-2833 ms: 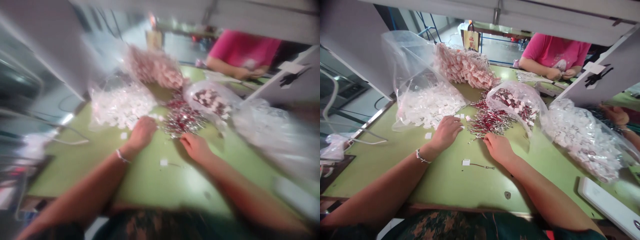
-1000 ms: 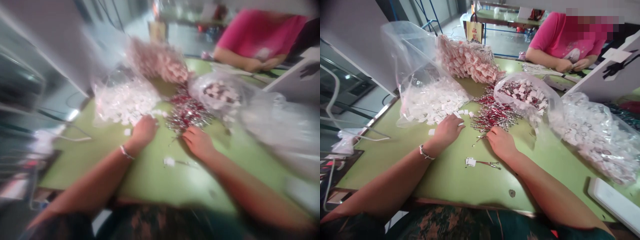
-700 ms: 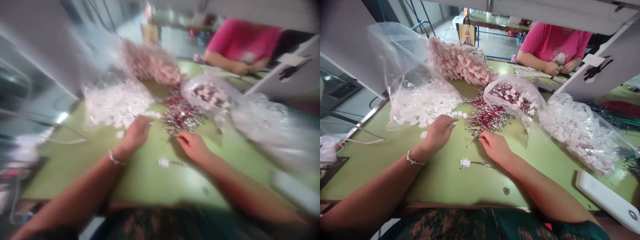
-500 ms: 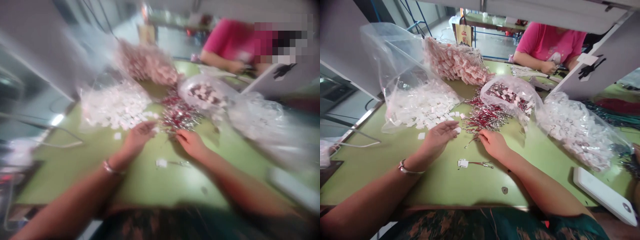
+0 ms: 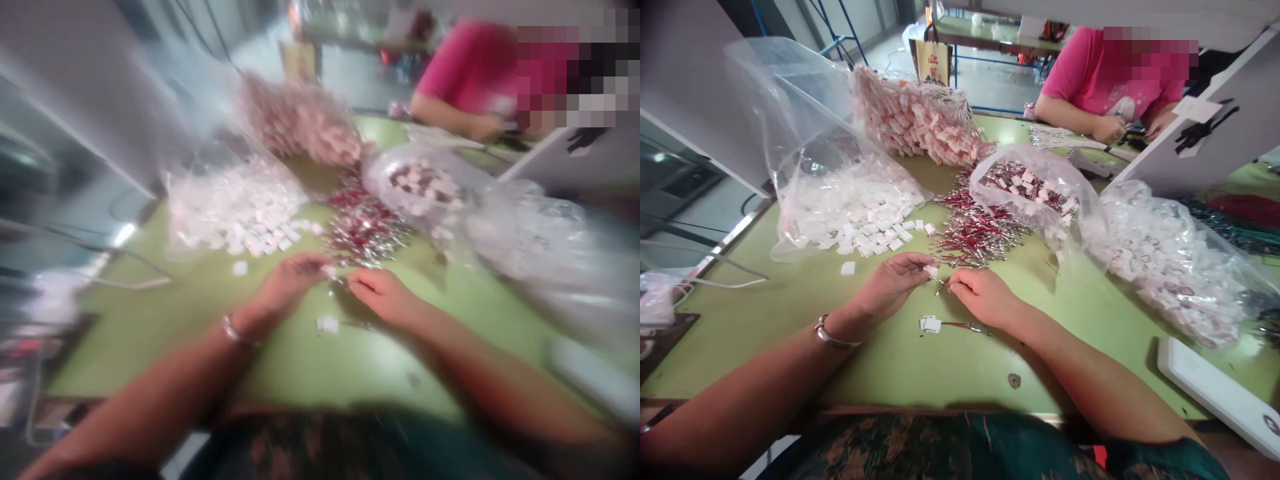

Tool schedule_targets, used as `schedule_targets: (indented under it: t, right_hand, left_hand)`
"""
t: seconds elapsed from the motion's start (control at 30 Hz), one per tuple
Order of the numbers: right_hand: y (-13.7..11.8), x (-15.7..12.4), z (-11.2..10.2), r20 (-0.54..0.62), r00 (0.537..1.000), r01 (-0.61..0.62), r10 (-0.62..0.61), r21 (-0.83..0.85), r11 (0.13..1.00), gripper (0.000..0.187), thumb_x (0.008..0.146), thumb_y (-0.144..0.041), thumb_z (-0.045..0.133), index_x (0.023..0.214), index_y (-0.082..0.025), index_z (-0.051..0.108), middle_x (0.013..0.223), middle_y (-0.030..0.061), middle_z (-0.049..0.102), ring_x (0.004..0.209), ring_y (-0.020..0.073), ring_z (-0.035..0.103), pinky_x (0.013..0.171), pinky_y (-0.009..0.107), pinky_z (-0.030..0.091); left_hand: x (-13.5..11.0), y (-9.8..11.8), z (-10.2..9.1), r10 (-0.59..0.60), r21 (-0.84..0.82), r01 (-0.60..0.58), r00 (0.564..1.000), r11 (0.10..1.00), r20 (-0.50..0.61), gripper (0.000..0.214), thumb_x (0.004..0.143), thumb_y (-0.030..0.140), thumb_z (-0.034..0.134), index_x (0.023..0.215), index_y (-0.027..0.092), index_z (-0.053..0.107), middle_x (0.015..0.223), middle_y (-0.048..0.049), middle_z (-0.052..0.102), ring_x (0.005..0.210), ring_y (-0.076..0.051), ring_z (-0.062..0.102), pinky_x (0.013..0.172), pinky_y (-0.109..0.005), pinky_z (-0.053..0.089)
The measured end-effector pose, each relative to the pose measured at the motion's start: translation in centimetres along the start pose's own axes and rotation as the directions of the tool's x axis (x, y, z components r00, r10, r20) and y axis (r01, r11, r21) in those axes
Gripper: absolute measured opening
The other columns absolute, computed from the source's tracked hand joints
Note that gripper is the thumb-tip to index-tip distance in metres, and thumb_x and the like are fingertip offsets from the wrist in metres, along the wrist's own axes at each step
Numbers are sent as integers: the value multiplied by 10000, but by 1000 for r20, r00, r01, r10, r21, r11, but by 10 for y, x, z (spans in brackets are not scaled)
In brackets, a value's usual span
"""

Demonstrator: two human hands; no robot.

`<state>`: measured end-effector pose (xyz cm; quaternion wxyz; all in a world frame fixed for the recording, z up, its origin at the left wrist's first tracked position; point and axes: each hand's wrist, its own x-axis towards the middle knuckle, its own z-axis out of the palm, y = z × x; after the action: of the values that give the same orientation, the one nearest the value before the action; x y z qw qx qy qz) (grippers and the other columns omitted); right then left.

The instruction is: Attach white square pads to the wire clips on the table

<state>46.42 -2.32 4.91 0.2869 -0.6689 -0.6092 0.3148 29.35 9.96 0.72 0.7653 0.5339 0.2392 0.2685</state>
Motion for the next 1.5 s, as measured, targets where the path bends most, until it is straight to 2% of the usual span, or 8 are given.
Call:
schedule_targets:
  t: [0.17, 0.47, 0.6, 0.9, 1.17, 1.27, 1.37, 1.5]
  right_hand:
    - [-7, -3, -4, 167, 972, -214, 164, 353, 911, 218, 898, -317, 482, 780, -181, 605, 600, -38, 493, 537, 98, 416, 527, 233, 320]
    - [1, -4, -4, 323, 917, -387, 233, 584, 714, 180, 812, -327, 576, 730, -172, 613, 487, -72, 417, 435, 67, 299, 442, 220, 203]
    - [10, -2, -4, 328, 903, -429, 278, 625, 652, 171, 782, -332, 607, 720, -173, 620, 464, -79, 394, 408, 62, 268, 420, 226, 148]
    - [-13, -6, -7, 185, 929, -370, 321, 441, 818, 172, 804, -275, 549, 684, -171, 616, 537, -56, 459, 464, 67, 342, 466, 232, 213]
    - [-9, -6, -6, 244, 930, -357, 274, 430, 829, 178, 803, -278, 546, 685, -168, 622, 512, -62, 454, 454, 69, 329, 468, 233, 229]
    - [-13, -4, -7, 246, 908, -414, 339, 414, 811, 174, 811, -272, 537, 690, -172, 615, 504, -69, 441, 442, 71, 321, 458, 232, 226]
    - [-17, -3, -5, 201, 915, -399, 350, 327, 856, 174, 805, -222, 525, 657, -171, 602, 533, -54, 476, 485, 81, 382, 490, 227, 278]
    - [-16, -5, 7, 150, 937, -341, 316, 195, 920, 158, 810, -197, 524, 675, -169, 601, 614, -26, 555, 579, 103, 485, 561, 232, 363]
  left_hand:
    - [-1, 0, 0, -18, -76, 20, 1000, 997, 23, 170, 719, 187, 794, 881, 213, 746, 918, -14, 742, 853, -122, 664, 874, -276, 511]
    - [-2, 5, -6, 14, 242, -42, 993, 969, 115, 155, 762, 244, 762, 905, 189, 746, 924, -42, 747, 850, -149, 680, 852, -291, 535]
    - [-3, 11, -5, -9, 228, -22, 991, 973, 135, 158, 759, 246, 765, 905, 189, 741, 914, -43, 751, 822, -147, 687, 827, -289, 548]
    - [0, 2, -8, 26, 164, -32, 999, 986, 38, 236, 718, 254, 801, 929, 175, 735, 951, -57, 746, 842, -153, 680, 834, -298, 536]
    - [-1, 3, -4, -86, 80, 74, 985, 994, 148, 198, 740, 246, 783, 919, 180, 729, 887, -40, 746, 773, -127, 676, 792, -279, 532]
    - [-2, 5, -4, -113, 228, 81, 985, 970, 131, 239, 711, 279, 802, 916, 179, 733, 870, -46, 748, 758, -136, 679, 770, -279, 541]
    - [-6, 4, -2, -139, 419, 92, 987, 903, 82, 274, 698, 327, 801, 918, 175, 743, 894, -69, 753, 808, -171, 692, 784, -297, 553]
    - [-14, 0, 7, -117, 479, 82, 992, 874, 43, 262, 720, 352, 766, 903, 165, 751, 901, -83, 756, 826, -198, 697, 759, -302, 566]
